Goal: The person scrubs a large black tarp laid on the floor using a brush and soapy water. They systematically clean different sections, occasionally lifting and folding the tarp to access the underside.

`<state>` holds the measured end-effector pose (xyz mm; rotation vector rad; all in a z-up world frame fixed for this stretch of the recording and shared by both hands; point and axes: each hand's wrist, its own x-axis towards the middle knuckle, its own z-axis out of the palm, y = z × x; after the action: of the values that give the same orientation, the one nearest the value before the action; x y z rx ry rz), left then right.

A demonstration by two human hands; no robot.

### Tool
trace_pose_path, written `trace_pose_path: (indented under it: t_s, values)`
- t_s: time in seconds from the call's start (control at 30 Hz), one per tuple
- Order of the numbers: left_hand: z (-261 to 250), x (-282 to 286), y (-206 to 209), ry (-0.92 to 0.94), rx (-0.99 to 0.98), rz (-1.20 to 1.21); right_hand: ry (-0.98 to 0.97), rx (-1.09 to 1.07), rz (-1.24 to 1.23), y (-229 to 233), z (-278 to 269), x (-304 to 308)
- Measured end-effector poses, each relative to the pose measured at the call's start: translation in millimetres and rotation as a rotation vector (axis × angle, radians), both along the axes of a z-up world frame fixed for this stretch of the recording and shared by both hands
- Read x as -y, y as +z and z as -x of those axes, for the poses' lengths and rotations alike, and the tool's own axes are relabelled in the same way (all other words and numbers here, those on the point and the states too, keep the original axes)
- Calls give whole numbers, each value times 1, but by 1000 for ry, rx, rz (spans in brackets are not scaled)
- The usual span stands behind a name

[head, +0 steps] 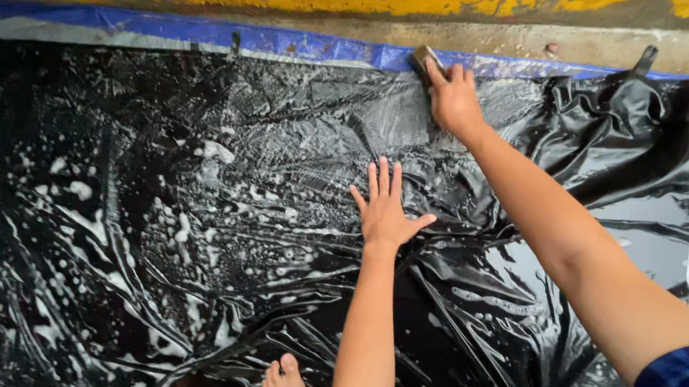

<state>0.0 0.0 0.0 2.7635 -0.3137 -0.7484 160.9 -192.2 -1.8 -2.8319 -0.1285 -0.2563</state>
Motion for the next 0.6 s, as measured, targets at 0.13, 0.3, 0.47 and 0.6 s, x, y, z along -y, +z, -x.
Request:
trace_pose_path:
  t_s: [0.13,0.3,0.47,0.6]
  values:
    - [10,-8,-6,14,7,55,336,154,3,-18,50,0]
    - [8,-6,5,-25,0,-1,216,-671,-389,68,94,34]
    - [16,25,-2,-28,-20,-20,366,277,293,-2,78,127]
    - [15,58,-15,-249,86,92,777,286,103,-19,119,133]
